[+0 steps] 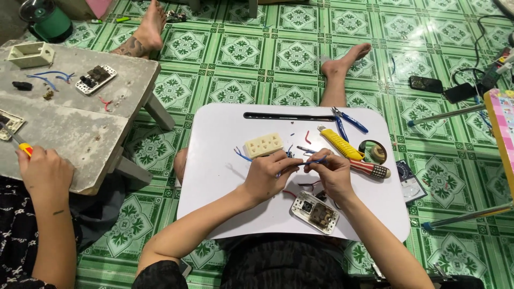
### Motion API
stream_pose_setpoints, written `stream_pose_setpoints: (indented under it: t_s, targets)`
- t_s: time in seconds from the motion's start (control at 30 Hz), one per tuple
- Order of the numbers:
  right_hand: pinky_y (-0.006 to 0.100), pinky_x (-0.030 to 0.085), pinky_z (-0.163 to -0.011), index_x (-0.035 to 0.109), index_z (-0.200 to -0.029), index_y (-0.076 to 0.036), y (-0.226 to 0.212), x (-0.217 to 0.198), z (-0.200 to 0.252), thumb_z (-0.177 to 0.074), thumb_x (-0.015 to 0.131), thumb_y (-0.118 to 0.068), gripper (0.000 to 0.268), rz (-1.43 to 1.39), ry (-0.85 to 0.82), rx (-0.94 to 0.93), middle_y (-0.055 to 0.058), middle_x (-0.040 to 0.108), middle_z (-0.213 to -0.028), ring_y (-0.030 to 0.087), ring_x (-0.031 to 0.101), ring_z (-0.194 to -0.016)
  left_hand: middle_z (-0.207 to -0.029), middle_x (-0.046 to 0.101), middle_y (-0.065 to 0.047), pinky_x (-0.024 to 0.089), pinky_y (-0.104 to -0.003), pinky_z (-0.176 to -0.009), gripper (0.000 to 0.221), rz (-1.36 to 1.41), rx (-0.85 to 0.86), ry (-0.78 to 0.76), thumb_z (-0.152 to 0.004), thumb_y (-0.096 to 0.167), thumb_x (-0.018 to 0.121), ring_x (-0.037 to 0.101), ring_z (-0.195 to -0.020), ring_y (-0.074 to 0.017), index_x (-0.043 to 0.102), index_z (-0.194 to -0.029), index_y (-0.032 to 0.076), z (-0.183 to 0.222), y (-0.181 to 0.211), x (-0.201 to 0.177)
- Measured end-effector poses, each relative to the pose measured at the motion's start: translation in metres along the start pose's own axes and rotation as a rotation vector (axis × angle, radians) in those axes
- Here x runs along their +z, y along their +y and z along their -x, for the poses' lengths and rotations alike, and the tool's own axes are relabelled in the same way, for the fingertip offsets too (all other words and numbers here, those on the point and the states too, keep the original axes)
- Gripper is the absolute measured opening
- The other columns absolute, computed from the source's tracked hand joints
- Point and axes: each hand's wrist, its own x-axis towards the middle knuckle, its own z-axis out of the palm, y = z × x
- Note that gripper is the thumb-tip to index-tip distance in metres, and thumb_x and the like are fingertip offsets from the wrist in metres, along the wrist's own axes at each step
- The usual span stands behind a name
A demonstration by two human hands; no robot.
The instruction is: Reassembling an electrical switch by connecting wires to the internal components and placing them in the housing.
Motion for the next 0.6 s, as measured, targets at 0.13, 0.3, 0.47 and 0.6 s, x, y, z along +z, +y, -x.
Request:
stream_pose_setpoints:
  t_s: [0.13, 0.3, 0.47, 0.6]
  targets:
    - [0.047, 0.065, -0.06, 0.071, -0.091, 0.015, -0.002, 0.004, 0.002, -0.073, 0.074, 0.024, 0.02, 0.057, 0.004, -0.047, 0.026, 0.066, -0.078, 0.036, 0.073, -0.074, -0.074, 0.064, -0.001, 0.053, -0.027, -0.05, 0.01, 0.007, 0.005, 0.002, -0.092, 0.017, 0.077, 0.066, -0.055, -0.0177, 0.075, -0.101, 0.013, -0.003, 0.007, -0.003]
    - [0.042, 0.065, -0.068, 0.073, -0.093, 0.009, -0.008, 0.013, 0.004, -0.074, 0.077, 0.02, 0.022, 0.105, -0.087, -0.05, 0.025, 0.068, -0.084, 0.034, 0.075, -0.083, -0.072, 0.061, -0.001, 0.053, -0.03, -0.051, 0.002, 0.009, 0.001, -0.012, -0.094, 0.017, 0.073, 0.066, -0.058, -0.0231, 0.073, -0.094, 0.015, 0.001, -0.001, 0.001]
    - [0.044, 0.066, -0.065, 0.07, -0.103, 0.012, -0.014, 0.011, 0.002, -0.076, 0.076, 0.019, 0.029, 0.103, -0.08, -0.046, 0.029, 0.069, -0.082, 0.034, 0.076, -0.078, -0.076, 0.062, 0.003, 0.053, -0.029, -0.053, 0.001, -0.069, -0.012, -0.008, -0.093, 0.017, 0.071, 0.067, -0.059, -0.021, 0.071, -0.092, 0.017, 0.004, -0.003, 0.002]
    - [0.04, 0.065, -0.066, 0.073, -0.097, 0.01, -0.023, 0.016, -0.003, -0.078, 0.077, 0.017, 0.021, 0.132, -0.107, -0.073, 0.024, 0.07, -0.083, 0.03, 0.076, -0.079, -0.072, 0.061, 0.005, 0.051, -0.025, -0.05, 0.005, -0.167, 0.016, 0.005, -0.091, 0.024, 0.073, 0.065, -0.053, -0.0153, 0.074, -0.093, 0.019, 0.0, -0.001, -0.001]
